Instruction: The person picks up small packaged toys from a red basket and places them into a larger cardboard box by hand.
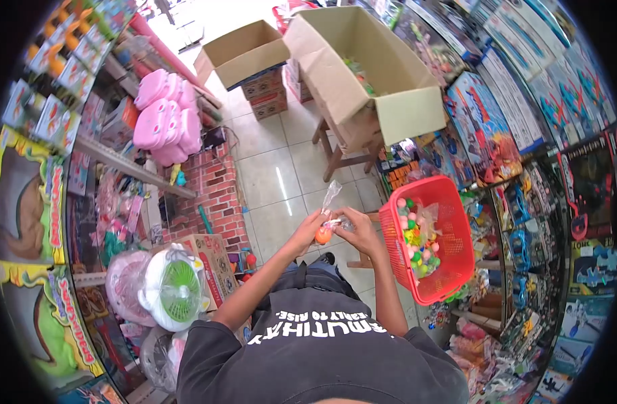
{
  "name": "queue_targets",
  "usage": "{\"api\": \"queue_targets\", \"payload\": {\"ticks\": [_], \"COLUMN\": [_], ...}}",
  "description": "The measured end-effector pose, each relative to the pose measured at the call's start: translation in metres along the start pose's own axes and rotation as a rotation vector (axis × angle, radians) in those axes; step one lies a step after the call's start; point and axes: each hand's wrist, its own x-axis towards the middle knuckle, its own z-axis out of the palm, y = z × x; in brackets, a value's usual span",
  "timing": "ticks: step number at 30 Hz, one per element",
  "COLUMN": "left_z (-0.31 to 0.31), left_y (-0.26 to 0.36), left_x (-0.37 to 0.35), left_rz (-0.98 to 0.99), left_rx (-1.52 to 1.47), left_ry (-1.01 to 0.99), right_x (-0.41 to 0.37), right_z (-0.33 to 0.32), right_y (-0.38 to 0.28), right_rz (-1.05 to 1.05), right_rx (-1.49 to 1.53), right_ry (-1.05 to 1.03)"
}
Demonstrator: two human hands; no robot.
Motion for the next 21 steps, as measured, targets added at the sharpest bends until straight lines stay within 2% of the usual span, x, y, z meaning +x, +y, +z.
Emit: {"api": "queue_targets", "payload": {"ticks": [4, 6, 8, 10, 14, 16, 21], "left_z": [-0.036, -0.048, -0.060, -0.074, -0.095, -0.097, -0.094], "left_y": [0.009, 0.016, 0.025, 0.028, 0.040, 0.054, 0.075], "left_x": [-0.017, -0.022, -0.028, -0.025, -0.026, -0.028, -0.022], "left_rz": [-0.015, 0.136, 0.117, 0.222, 0.214, 0.195, 0.224], "left_rx": [0.011, -0.012, -0.016, -0.048, -0.012, 0.025, 0.018], "left_ry": [0.093, 0.174, 0.204, 0.241, 0.290, 0.302, 0.309], "right_x": [0.026, 0.035, 0.039, 0.043, 0.041, 0.043, 0.064], "right_z": [0.030, 0.042, 0.052, 0.060, 0.068, 0.069, 0.054], "right_y": [-0.019, -0.032, -0.038, -0.038, -0.036, -0.031, -0.024], "right_rz": [-0.105, -0.148, -0.189, -0.268, -0.104, -0.044, -0.046], "right_rx": [-0.079, -0.051, -0.027, -0.003, 0.137, 0.177, 0.273], "right_ry": [-0.023, -0.019, -0.011, 0.006, -0.013, 0.079, 0.175]}}
